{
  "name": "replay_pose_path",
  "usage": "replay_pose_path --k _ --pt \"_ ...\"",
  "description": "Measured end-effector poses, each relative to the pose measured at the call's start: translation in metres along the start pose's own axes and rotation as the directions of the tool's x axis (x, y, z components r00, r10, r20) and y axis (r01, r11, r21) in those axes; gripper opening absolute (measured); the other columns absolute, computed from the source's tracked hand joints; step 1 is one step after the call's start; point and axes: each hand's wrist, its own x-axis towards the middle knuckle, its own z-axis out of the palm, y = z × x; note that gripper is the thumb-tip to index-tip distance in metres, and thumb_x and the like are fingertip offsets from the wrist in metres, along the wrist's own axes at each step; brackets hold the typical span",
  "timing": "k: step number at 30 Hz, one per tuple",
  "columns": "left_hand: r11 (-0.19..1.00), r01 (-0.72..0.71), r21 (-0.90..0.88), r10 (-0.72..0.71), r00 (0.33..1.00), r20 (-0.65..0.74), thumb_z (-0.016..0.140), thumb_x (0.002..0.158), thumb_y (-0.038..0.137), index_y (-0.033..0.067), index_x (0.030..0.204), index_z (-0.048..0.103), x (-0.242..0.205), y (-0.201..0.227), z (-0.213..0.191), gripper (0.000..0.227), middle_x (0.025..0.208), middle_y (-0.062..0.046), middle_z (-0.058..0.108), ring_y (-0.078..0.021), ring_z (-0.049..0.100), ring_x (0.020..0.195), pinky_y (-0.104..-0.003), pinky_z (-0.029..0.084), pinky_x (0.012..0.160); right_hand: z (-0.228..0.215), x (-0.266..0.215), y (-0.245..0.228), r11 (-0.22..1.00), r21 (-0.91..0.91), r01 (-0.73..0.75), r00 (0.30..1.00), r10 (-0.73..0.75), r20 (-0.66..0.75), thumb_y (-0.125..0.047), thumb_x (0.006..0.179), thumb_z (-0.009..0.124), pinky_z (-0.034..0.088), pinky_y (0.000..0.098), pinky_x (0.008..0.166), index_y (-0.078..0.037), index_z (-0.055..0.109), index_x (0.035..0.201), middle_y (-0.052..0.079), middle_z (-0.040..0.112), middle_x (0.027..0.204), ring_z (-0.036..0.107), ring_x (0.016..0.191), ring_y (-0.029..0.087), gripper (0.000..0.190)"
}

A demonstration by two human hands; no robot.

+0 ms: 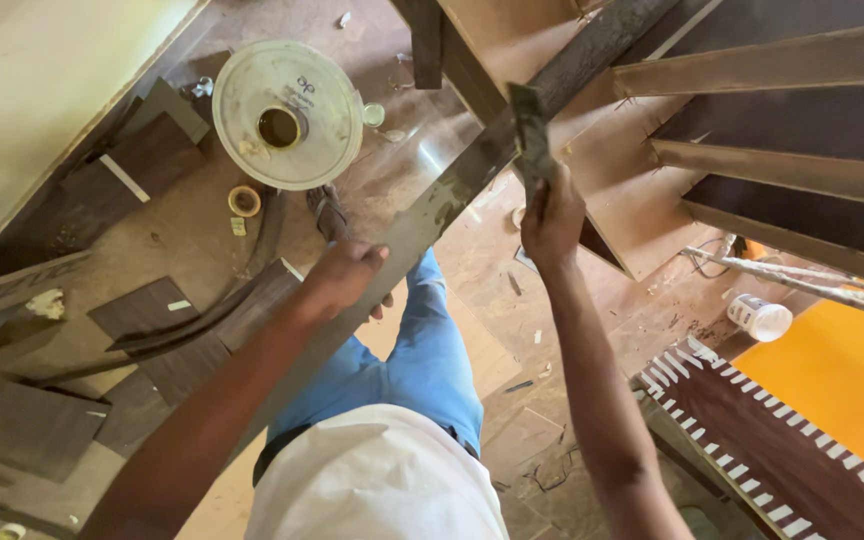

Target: The person uses a putty knife to scoop a viscous substance from a white bucket and applies it to a long, thin metal strip. The person repeatedly spreads the substance along the strip's length, occasionally dipping the tool back into the bucket to reload. The task is performed in a workshop setting with various tools and materials visible on the floor.

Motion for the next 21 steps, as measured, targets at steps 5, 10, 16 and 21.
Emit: replay_pose_path --k 5,10,16,21 --pt "0.993 0.107 -0.043 -0.1 0.985 0.139 0.044 0.103 0.033 0.0045 0.113 0.065 0.001 -0.004 -0.009 0.037 0.072 -0.016 0.071 -0.0219 0.066 0.049 -0.038 0.052 0.043 0.021 -0.032 0.015 0.923 0.326 -0.205 0.927 0.289 -0.238 -0.004 0.111 0.053 0.043 0.0295 0.074 0.0 0.057 0.108 0.008 0.056 0.09 0.048 0.081 0.017 0.006" --pt "0.991 0.125 -0.048 -0.117 0.982 0.147 0.046 0.104 0.032 0.0048 0.115 0.068 -0.008 -0.001 -0.009 0.037 0.072 -0.016 0.07 -0.0221 0.064 0.05 -0.036 0.051 0.043 0.053 -0.027 0.039 0.917 0.345 -0.2 0.84 0.341 -0.421 -0.004 0.108 0.056 0.041 0.0276 0.071 0.001 0.058 0.104 0.004 0.055 0.088 0.048 0.081 0.012 0.007" --pt "0.992 0.13 -0.008 -0.128 0.984 0.127 0.044 0.105 0.032 0.0045 0.117 0.068 -0.01 0.007 -0.012 0.038 0.071 -0.015 0.07 -0.0206 0.063 0.049 -0.036 0.051 0.043 0.063 -0.031 0.013 0.981 0.125 -0.148 0.892 0.186 -0.411 0.005 0.095 0.052 0.046 0.0324 0.071 0.003 0.062 0.108 0.015 0.06 0.091 0.057 0.078 0.025 0.016" --pt "0.994 0.104 -0.036 -0.098 0.985 0.139 0.044 0.106 0.032 0.0025 0.116 0.068 -0.011 0.009 -0.014 0.039 0.073 -0.014 0.071 -0.0201 0.064 0.05 -0.035 0.052 0.045 0.061 -0.08 -0.046 0.996 0.048 -0.076 0.959 0.087 -0.269 0.005 0.097 0.054 0.052 0.039 0.077 0.002 0.063 0.112 0.021 0.064 0.1 0.064 0.088 0.037 0.017"
